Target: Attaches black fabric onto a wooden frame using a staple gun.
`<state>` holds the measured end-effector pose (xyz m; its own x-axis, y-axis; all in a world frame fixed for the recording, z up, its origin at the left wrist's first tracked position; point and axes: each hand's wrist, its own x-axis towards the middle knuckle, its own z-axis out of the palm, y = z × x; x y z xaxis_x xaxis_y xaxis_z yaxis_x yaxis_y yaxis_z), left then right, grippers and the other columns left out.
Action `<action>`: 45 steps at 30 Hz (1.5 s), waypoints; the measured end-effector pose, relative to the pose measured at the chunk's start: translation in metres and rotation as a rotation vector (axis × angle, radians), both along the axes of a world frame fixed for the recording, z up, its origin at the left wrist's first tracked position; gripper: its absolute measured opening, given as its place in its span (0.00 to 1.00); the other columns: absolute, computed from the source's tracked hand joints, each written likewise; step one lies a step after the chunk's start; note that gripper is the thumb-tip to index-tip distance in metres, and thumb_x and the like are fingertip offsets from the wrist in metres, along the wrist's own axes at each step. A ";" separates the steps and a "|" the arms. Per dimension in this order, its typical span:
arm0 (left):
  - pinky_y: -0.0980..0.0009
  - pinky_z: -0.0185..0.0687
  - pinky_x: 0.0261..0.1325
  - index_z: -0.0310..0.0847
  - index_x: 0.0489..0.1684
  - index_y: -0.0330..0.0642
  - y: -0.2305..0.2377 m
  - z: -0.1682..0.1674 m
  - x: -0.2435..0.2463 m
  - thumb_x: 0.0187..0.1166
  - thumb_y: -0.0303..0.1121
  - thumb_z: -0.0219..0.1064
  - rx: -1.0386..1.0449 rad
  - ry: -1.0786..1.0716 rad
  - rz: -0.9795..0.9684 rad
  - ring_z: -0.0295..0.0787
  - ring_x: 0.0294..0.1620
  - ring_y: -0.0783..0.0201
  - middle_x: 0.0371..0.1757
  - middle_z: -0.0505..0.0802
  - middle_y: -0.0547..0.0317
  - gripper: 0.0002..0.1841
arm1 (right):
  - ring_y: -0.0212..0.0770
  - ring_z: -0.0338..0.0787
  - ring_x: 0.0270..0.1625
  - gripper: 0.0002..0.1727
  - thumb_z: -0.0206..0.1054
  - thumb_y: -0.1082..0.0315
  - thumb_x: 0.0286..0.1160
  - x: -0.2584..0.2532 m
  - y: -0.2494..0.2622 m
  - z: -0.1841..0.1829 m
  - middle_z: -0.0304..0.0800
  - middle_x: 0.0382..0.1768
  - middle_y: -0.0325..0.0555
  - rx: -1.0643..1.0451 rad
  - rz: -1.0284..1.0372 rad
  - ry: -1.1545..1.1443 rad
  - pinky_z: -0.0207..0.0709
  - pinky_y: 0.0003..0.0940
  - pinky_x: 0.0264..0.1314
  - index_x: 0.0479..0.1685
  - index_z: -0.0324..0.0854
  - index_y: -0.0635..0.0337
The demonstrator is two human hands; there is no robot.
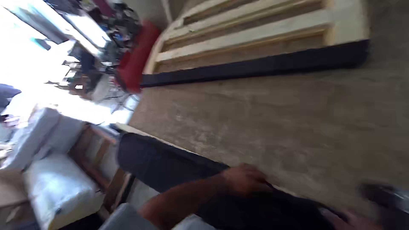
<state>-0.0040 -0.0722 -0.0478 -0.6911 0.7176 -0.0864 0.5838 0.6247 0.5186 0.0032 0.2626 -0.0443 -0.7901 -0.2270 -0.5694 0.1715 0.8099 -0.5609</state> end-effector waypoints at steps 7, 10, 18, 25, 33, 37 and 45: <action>0.45 0.82 0.70 0.89 0.64 0.65 0.012 -0.018 0.005 0.81 0.31 0.65 0.022 0.003 -0.006 0.86 0.68 0.50 0.65 0.91 0.56 0.18 | 0.55 0.93 0.56 0.14 0.68 0.56 0.83 0.009 0.005 0.004 0.94 0.50 0.53 0.147 -0.183 -0.025 0.83 0.63 0.63 0.56 0.90 0.54; 0.43 0.83 0.67 0.91 0.62 0.63 0.011 -0.019 0.006 0.81 0.34 0.66 0.042 0.027 0.016 0.88 0.65 0.48 0.62 0.92 0.54 0.16 | 0.56 0.92 0.51 0.14 0.68 0.56 0.83 0.010 0.006 0.007 0.93 0.45 0.54 0.145 -0.186 -0.027 0.83 0.64 0.59 0.51 0.90 0.55; 0.49 0.85 0.63 0.91 0.61 0.64 0.006 -0.035 0.005 0.85 0.39 0.58 0.083 0.140 -0.022 0.88 0.64 0.53 0.62 0.92 0.59 0.16 | 0.48 0.94 0.46 0.10 0.67 0.56 0.83 0.015 0.005 -0.005 0.94 0.40 0.45 0.138 -0.244 0.038 0.85 0.58 0.52 0.48 0.91 0.49; 0.50 0.84 0.65 0.91 0.61 0.67 0.005 -0.040 0.004 0.85 0.41 0.56 0.080 0.156 -0.022 0.88 0.63 0.54 0.62 0.92 0.60 0.17 | 0.65 0.83 0.69 0.27 0.64 0.50 0.83 0.026 0.013 0.024 0.84 0.64 0.64 0.408 -0.572 0.470 0.77 0.64 0.71 0.70 0.82 0.61; 0.51 0.83 0.65 0.91 0.62 0.69 0.003 -0.044 0.006 0.85 0.43 0.55 0.071 0.155 -0.017 0.87 0.64 0.55 0.63 0.92 0.61 0.18 | 0.68 0.93 0.48 0.48 0.72 0.51 0.75 0.009 0.046 0.007 0.90 0.51 0.65 0.473 -0.569 0.141 0.83 0.70 0.49 0.92 0.51 0.55; 0.51 0.84 0.63 0.91 0.61 0.69 0.004 -0.044 0.006 0.86 0.43 0.55 0.089 0.149 -0.006 0.88 0.63 0.55 0.62 0.92 0.61 0.17 | 0.41 0.87 0.29 0.29 0.70 0.45 0.69 0.068 0.054 0.099 0.87 0.30 0.43 0.075 -0.563 0.208 0.84 0.48 0.31 0.64 0.80 0.54; 0.49 0.85 0.60 0.91 0.59 0.66 0.004 -0.042 0.005 0.85 0.42 0.55 0.137 0.153 0.001 0.89 0.61 0.52 0.61 0.92 0.59 0.17 | 0.32 0.83 0.20 0.27 0.74 0.54 0.73 0.113 -0.051 0.109 0.84 0.24 0.34 -0.698 -0.745 -0.079 0.83 0.32 0.21 0.67 0.78 0.58</action>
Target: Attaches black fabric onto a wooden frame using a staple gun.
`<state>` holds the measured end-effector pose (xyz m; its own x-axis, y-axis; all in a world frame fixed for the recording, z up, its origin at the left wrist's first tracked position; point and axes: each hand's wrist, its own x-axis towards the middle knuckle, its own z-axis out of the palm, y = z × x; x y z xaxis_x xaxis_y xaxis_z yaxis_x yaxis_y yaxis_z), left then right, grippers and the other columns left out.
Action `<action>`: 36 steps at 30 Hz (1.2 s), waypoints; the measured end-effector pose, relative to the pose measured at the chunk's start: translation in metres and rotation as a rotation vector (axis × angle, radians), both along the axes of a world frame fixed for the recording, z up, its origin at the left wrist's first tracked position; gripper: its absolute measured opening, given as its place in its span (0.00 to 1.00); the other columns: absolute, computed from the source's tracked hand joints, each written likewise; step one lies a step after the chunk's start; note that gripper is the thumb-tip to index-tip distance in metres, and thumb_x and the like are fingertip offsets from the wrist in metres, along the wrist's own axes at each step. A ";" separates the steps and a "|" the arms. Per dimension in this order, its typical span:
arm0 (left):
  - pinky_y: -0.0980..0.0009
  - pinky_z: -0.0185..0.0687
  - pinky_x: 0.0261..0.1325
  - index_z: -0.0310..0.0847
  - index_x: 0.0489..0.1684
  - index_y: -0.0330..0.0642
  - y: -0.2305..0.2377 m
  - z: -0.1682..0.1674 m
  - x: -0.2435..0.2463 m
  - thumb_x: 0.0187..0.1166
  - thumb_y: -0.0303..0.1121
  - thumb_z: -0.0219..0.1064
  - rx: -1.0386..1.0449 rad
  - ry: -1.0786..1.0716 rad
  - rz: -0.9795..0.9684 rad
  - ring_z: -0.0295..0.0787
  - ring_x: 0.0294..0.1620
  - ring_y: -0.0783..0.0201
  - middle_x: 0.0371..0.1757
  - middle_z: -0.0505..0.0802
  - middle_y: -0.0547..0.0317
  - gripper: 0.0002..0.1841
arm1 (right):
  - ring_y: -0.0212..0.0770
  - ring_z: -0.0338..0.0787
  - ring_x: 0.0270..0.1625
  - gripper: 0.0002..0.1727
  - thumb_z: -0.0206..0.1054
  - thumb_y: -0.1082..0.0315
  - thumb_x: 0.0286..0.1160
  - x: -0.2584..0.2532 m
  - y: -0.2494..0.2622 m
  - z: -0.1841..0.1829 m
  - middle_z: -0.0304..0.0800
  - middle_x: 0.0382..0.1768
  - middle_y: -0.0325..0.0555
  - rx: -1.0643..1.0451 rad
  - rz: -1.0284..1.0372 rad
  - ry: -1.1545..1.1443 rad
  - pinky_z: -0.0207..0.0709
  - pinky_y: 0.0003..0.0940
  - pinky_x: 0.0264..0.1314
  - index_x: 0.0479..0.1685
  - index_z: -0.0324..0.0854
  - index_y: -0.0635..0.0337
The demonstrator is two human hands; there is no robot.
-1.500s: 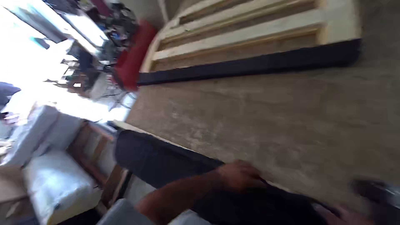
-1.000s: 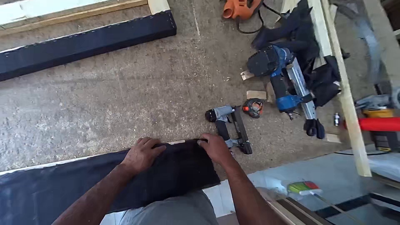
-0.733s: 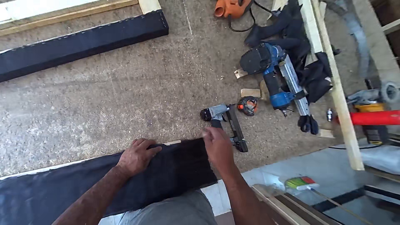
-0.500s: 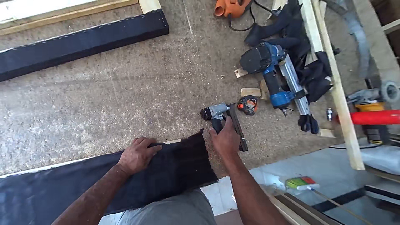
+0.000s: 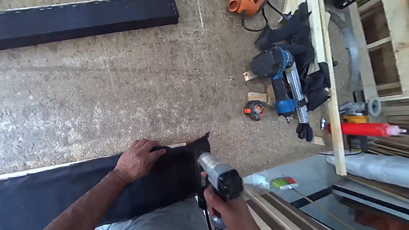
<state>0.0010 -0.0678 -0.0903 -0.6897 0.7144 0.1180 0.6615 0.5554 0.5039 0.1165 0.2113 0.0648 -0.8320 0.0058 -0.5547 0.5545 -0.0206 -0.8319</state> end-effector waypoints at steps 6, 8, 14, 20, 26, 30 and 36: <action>0.51 0.84 0.60 0.91 0.60 0.67 -0.001 -0.002 -0.001 0.85 0.41 0.56 0.004 -0.016 -0.002 0.88 0.62 0.54 0.61 0.92 0.61 0.17 | 0.33 0.79 0.15 0.24 0.70 0.53 0.75 -0.016 -0.023 -0.033 0.79 0.18 0.34 0.062 -0.047 -0.192 0.78 0.31 0.16 0.61 0.81 0.62; 0.51 0.84 0.60 0.91 0.60 0.67 -0.002 -0.003 -0.001 0.85 0.41 0.57 0.013 -0.012 -0.001 0.88 0.61 0.54 0.61 0.92 0.61 0.16 | 0.33 0.79 0.15 0.24 0.71 0.52 0.73 -0.017 -0.025 -0.037 0.80 0.18 0.34 0.091 -0.037 -0.213 0.78 0.31 0.16 0.61 0.81 0.61; 0.52 0.85 0.59 0.90 0.61 0.67 -0.002 -0.002 -0.001 0.84 0.39 0.58 0.013 -0.007 -0.003 0.88 0.61 0.54 0.60 0.91 0.61 0.17 | 0.33 0.79 0.15 0.25 0.71 0.52 0.72 -0.023 -0.031 -0.040 0.80 0.19 0.34 0.149 -0.044 -0.222 0.78 0.31 0.16 0.61 0.81 0.62; 0.52 0.85 0.59 0.90 0.60 0.67 -0.001 -0.002 -0.002 0.84 0.38 0.57 0.009 -0.002 0.000 0.88 0.60 0.54 0.60 0.91 0.61 0.17 | 0.34 0.80 0.15 0.25 0.71 0.51 0.72 -0.026 -0.030 -0.036 0.80 0.18 0.35 0.148 -0.032 -0.246 0.78 0.32 0.16 0.60 0.81 0.61; 0.53 0.85 0.59 0.90 0.61 0.67 -0.002 -0.001 -0.003 0.84 0.38 0.57 0.002 0.008 -0.009 0.88 0.60 0.55 0.60 0.91 0.61 0.17 | 0.36 0.80 0.15 0.21 0.71 0.52 0.71 -0.032 -0.032 -0.033 0.82 0.20 0.36 0.194 -0.003 -0.290 0.78 0.33 0.16 0.53 0.83 0.58; 0.52 0.85 0.59 0.90 0.61 0.67 -0.003 -0.002 -0.002 0.83 0.38 0.58 0.001 0.002 -0.008 0.88 0.60 0.54 0.59 0.91 0.61 0.17 | 0.37 0.82 0.17 0.23 0.69 0.50 0.74 -0.037 -0.032 -0.026 0.83 0.22 0.37 0.241 0.071 -0.283 0.80 0.35 0.18 0.56 0.82 0.59; 0.51 0.85 0.59 0.91 0.59 0.68 -0.004 -0.001 -0.003 0.84 0.40 0.58 -0.003 -0.009 0.010 0.89 0.60 0.54 0.58 0.92 0.61 0.16 | 0.36 0.83 0.18 0.26 0.77 0.60 0.65 0.012 -0.037 0.019 0.84 0.18 0.38 0.177 -0.070 -0.231 0.82 0.33 0.24 0.62 0.82 0.62</action>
